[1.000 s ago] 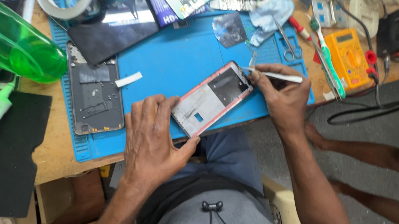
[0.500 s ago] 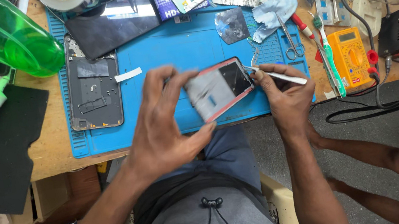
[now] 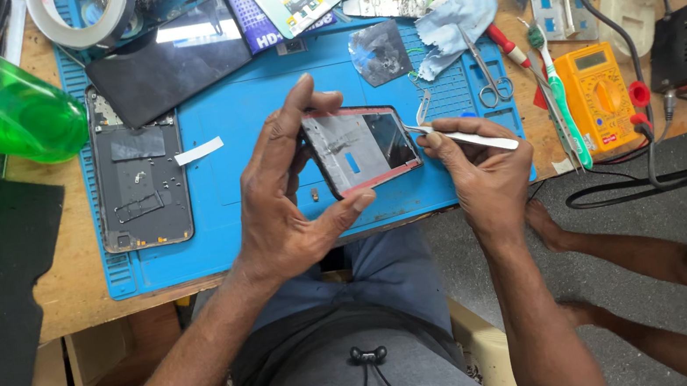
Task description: The person cleans the edges of a disassembled smartphone using a metal tool and a cloth, then applies adhesive along the frame perimeter. The phone remains open on the workbench throughout.
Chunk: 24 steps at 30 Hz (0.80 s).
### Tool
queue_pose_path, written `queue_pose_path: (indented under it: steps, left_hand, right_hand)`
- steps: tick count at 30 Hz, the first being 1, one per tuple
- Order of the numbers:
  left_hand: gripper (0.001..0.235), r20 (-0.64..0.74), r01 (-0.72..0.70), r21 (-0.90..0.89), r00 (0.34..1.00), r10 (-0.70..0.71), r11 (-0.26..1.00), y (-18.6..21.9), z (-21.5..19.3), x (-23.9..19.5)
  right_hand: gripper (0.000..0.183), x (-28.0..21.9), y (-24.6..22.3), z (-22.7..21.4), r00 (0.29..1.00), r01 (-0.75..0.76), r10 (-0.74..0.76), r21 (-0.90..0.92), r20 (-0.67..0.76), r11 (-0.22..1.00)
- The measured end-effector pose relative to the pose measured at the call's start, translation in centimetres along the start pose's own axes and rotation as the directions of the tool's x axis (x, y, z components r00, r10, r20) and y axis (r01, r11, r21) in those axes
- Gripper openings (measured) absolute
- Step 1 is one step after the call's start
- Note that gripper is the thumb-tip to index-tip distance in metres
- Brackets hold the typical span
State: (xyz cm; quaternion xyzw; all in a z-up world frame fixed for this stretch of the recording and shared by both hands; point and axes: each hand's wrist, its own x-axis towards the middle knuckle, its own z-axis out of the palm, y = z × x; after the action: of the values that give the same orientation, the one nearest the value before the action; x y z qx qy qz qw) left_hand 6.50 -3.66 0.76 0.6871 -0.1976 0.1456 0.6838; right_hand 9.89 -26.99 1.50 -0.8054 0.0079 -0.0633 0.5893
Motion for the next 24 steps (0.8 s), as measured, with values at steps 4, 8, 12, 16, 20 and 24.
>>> queue_pose_path:
  steps: [4, 8, 12, 16, 20, 24]
  left_hand:
    - [0.094, 0.011, -0.006, 0.001, 1.000, 0.006, 1.000, -0.3, -0.1, -0.3]
    - [0.094, 0.011, -0.019, 0.012, 1.000, 0.019, 1.000, -0.7, -0.3, 0.1]
    - [0.095, 0.010, -0.008, 0.008, 1.000, 0.008, 1.000, -0.5, -0.2, -0.5]
    - [0.094, 0.006, -0.027, 0.018, 1.000, 0.027, 0.999, -0.5, -0.4, 0.0]
    - [0.093, 0.021, 0.002, -0.018, 1.000, -0.002, 1.000, -0.1, -0.6, -0.2]
    - [0.093, 0.006, 0.001, -0.014, 1.000, 0.000, 1.000, -0.2, -0.5, -0.2]
  right_hand:
    - [0.015, -0.1, 0.4, -0.2, 0.999, -0.041, 0.041, 0.023, -0.020, 0.999]
    - [0.015, 0.5, 0.5, -0.1, 0.998, -0.040, 0.040, 0.007, -0.042, 0.999]
    - [0.015, 0.0, 0.2, 0.0, 0.999, -0.046, 0.048, 0.056, -0.023, 0.997]
    - [0.015, 1.1, -0.1, 0.5, 0.999, -0.024, 0.027, 0.089, -0.028, 0.996]
    - [0.014, 0.5, 0.4, 0.3, 0.997, -0.043, 0.049, 0.097, -0.054, 0.994]
    - [0.015, 0.5, 0.8, 0.0, 0.999, -0.029, 0.033, 0.156, -0.025, 0.987]
